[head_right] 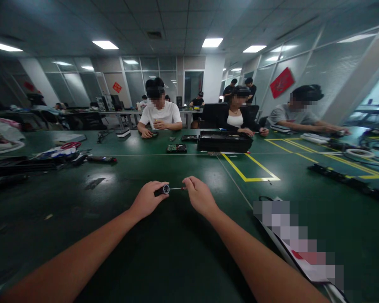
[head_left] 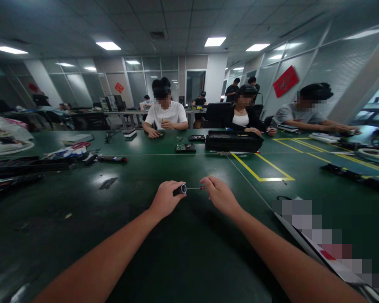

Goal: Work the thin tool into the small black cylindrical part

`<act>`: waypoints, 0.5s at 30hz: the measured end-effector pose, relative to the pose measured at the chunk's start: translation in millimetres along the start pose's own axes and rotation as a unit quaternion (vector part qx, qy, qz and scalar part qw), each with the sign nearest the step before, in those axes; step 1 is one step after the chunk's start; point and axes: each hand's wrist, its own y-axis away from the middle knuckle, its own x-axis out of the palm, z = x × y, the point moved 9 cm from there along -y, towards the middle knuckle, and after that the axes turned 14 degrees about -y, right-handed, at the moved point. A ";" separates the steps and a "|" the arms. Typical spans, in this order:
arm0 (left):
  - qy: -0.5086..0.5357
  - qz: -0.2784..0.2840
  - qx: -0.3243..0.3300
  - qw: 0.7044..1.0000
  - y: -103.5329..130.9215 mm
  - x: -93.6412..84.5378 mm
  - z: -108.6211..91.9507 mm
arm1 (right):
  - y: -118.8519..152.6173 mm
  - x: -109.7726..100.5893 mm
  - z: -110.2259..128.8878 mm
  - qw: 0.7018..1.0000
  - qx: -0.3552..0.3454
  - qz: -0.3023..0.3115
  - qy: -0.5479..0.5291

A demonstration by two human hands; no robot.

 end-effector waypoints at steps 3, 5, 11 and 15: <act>0.004 0.005 0.002 1.000 0.8 0.9 -1.1 | -0.8 -2.1 0.8 0.999 -0.015 -0.006 -0.032; 0.005 0.007 -0.003 1.000 0.8 1.5 0.7 | -0.5 -2.0 1.8 0.997 -0.036 -0.006 -0.067; 0.000 0.010 -0.026 1.000 0.3 3.1 7.6 | 1.4 5.9 -2.5 0.996 0.006 0.018 -0.090; 0.003 0.010 -0.017 1.000 1.0 2.8 4.4 | 1.5 1.4 2.0 0.998 0.009 -0.005 -0.057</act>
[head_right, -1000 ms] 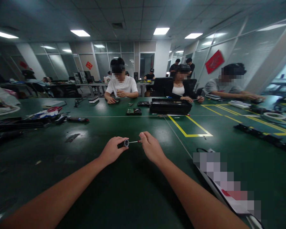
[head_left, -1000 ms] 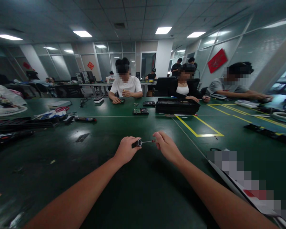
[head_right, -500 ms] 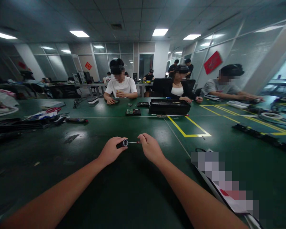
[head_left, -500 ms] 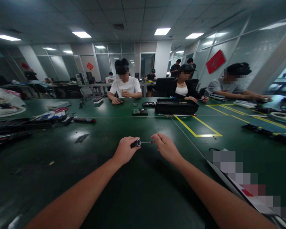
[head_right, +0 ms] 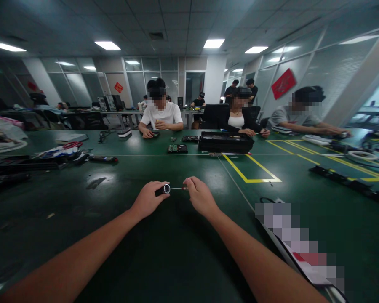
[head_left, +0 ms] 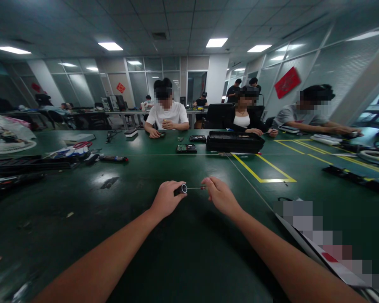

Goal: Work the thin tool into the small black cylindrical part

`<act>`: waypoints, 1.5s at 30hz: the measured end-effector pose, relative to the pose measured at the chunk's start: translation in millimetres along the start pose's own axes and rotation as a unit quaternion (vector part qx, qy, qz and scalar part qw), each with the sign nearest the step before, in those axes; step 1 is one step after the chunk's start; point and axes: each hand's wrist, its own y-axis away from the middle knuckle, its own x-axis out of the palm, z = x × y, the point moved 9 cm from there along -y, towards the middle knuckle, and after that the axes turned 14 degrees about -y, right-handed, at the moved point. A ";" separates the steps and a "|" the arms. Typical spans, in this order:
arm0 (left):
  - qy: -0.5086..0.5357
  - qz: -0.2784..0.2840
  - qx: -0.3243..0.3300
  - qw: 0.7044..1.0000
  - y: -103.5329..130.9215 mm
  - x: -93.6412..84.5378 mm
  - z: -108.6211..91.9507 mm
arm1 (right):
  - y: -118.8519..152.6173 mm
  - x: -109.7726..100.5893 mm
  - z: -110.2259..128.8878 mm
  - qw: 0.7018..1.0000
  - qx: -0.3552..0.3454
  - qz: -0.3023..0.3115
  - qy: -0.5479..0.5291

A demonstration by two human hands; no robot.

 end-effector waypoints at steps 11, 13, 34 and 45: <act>-0.005 0.001 0.010 1.000 0.4 0.5 -2.8 | -2.8 -2.2 -12.2 0.999 0.017 -0.005 -0.047; -0.007 -0.001 0.012 1.000 0.0 0.7 -3.1 | -3.3 -3.0 -12.3 0.998 0.016 -0.011 -0.053; -0.029 0.037 0.016 0.999 -2.6 5.1 -4.5 | -3.4 -30.5 -40.1 0.940 0.082 -0.193 -0.269; 0.078 -0.019 -0.096 0.992 -11.6 -23.0 10.4 | -4.2 -36.3 -22.1 0.946 -0.005 -0.188 -0.264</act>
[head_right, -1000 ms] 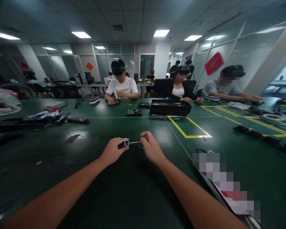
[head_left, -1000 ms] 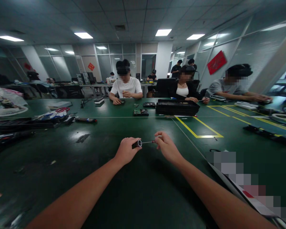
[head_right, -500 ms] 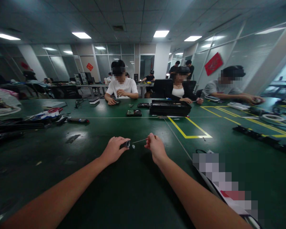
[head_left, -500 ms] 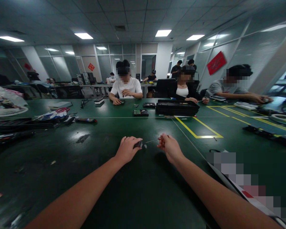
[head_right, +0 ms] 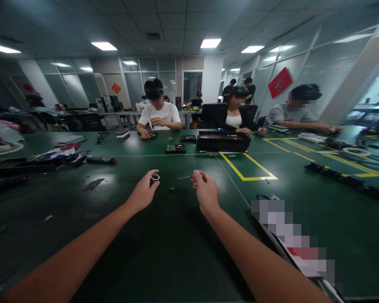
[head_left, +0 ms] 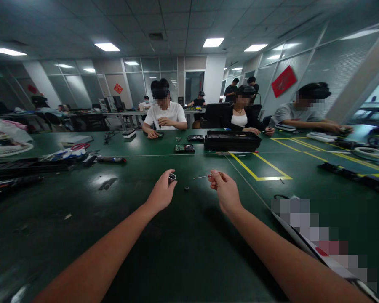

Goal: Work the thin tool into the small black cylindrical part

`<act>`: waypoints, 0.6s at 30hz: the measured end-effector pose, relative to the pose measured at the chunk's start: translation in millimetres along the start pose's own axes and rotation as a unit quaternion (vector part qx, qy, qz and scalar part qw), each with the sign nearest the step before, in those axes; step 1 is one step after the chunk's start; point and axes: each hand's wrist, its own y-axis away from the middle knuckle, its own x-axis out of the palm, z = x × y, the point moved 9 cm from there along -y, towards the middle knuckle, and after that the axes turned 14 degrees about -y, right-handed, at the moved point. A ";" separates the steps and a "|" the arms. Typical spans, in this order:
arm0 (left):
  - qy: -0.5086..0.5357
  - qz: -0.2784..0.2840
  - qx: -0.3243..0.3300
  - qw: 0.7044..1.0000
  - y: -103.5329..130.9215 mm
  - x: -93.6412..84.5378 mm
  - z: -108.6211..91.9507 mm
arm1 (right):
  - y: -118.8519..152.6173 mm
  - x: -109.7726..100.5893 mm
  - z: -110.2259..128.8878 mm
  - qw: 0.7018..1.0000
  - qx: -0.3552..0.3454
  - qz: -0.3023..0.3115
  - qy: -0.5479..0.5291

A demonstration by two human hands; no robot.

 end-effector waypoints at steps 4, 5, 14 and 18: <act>-0.033 0.037 -0.014 0.999 -2.4 0.2 1.0 | 0.0 -0.7 1.5 1.000 -0.003 -0.012 0.004; -0.048 0.052 -0.009 0.997 -3.0 2.7 -0.4 | 0.0 -0.6 1.9 1.000 -0.003 -0.013 0.002; -0.154 0.169 0.022 0.973 -11.4 46.5 -6.8 | 2.0 0.9 5.6 1.000 -0.001 -0.010 0.007; -0.205 0.173 0.009 0.963 -18.7 61.4 -2.4 | 2.1 1.0 6.4 1.000 -0.004 -0.012 0.007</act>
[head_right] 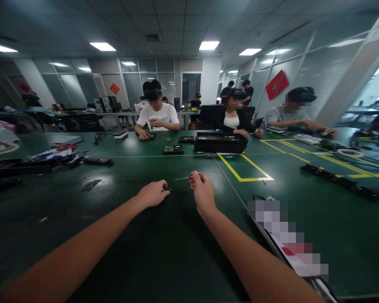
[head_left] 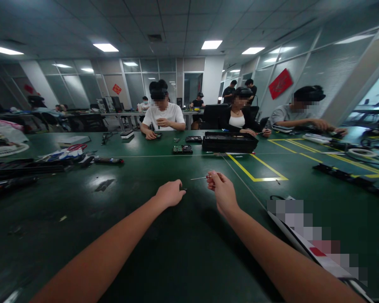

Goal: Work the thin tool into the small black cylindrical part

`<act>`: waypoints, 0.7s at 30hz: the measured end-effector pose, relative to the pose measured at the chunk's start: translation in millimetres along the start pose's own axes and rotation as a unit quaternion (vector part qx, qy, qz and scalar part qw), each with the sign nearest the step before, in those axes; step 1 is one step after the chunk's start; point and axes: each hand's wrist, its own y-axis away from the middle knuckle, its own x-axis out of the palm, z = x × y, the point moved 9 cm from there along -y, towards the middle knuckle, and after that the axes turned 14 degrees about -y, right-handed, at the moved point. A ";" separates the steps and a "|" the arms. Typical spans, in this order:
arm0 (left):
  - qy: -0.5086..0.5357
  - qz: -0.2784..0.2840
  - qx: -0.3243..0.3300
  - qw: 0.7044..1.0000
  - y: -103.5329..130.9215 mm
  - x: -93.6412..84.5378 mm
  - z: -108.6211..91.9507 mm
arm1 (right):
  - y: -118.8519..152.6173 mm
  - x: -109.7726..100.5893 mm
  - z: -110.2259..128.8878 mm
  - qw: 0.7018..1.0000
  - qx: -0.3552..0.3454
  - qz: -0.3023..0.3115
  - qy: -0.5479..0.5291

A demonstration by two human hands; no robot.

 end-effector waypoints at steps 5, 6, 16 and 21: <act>-0.013 -0.007 0.002 1.000 -9.5 8.0 -7.5 | -0.3 0.2 -2.5 1.000 0.006 0.000 -0.016; -0.012 -0.010 0.007 1.000 -10.0 8.2 -9.5 | -0.3 0.4 -2.6 1.000 0.005 0.001 -0.016; 0.077 -0.010 0.031 0.996 -10.1 -8.3 5.1 | -0.5 0.8 -3.9 1.000 0.005 0.010 -0.011; 0.465 0.037 -0.110 0.878 -5.8 -10.2 60.7 | -0.7 -0.4 -4.1 1.000 0.009 0.005 -0.022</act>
